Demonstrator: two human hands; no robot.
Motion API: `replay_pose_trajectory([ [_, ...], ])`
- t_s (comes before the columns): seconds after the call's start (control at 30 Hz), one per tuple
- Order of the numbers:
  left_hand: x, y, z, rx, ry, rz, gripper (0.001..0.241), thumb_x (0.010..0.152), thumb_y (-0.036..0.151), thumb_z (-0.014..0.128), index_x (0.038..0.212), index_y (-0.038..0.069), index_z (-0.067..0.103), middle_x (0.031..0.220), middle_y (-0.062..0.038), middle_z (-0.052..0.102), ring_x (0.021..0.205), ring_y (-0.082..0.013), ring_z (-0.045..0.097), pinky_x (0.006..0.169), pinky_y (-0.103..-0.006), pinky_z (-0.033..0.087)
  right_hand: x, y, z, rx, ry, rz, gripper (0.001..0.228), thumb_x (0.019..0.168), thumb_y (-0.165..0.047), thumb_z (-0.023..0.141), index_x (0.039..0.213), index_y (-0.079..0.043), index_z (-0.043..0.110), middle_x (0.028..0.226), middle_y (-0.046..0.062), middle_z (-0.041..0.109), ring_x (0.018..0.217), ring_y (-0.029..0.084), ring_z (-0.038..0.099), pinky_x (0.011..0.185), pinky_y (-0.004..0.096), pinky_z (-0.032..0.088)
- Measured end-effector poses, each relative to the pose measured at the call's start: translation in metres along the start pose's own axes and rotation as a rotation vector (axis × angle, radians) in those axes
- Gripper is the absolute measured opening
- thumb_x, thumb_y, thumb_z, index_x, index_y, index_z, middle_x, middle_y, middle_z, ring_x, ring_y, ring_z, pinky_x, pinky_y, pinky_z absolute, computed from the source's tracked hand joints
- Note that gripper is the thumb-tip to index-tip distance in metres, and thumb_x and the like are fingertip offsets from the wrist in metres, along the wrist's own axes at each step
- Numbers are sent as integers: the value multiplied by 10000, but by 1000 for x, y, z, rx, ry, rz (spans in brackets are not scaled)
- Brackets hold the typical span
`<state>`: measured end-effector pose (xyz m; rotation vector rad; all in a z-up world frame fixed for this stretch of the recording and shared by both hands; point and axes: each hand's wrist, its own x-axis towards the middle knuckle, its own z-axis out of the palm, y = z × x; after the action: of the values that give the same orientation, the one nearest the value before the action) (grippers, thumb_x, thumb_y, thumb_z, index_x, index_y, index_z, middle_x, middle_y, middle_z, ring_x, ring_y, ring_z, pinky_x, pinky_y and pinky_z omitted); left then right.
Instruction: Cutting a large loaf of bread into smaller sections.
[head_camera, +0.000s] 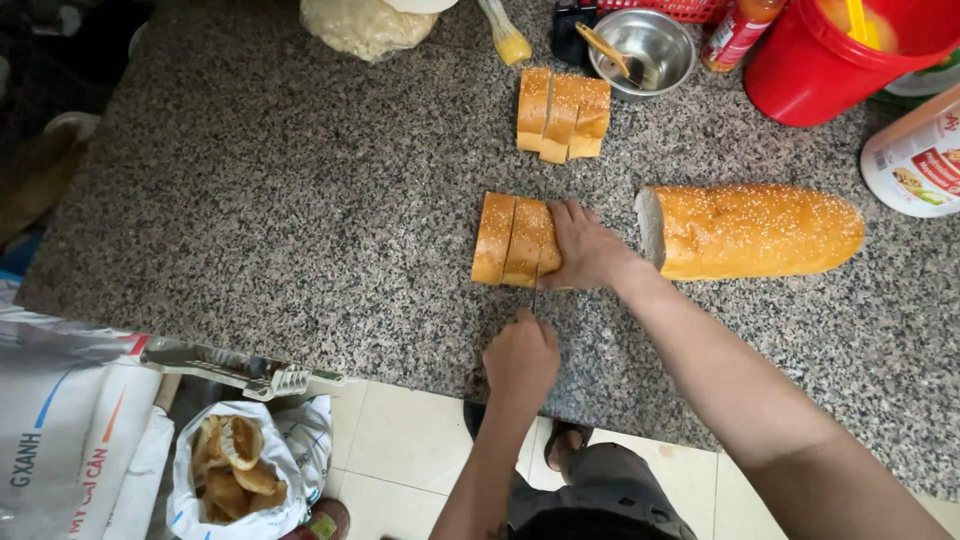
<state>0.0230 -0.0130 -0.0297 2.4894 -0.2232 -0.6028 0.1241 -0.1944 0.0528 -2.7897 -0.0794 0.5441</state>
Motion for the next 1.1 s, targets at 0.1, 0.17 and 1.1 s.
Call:
replay_pose_trajectory([
  [0.1,-34,-11,5,-7,-74,-22,581,1206,288,511,1591,-144,569,780,-192,768,589,-267,756,492,-351,561,3,1,2,-2,-7,4,1486,631,-617,1087,1771,-17,346,1606,234,533,1548,545,564,1215,647,608],
  [0.17,-41,-11,0,4,-76,-26,555,1211,272,503,1571,-141,592,800,-195,779,621,-273,775,520,-357,574,2,-1,1,-5,-7,4,1483,638,-612,1079,1775,-15,339,1612,236,527,1550,545,562,1213,650,607],
  [1.1,-24,-18,7,-29,-86,-11,487,1223,295,500,1392,-114,703,757,-167,749,577,-224,721,501,-327,539,6,7,11,-11,-2,-15,1434,666,-651,1033,1757,-18,350,1640,242,505,1533,539,572,1206,624,616],
])
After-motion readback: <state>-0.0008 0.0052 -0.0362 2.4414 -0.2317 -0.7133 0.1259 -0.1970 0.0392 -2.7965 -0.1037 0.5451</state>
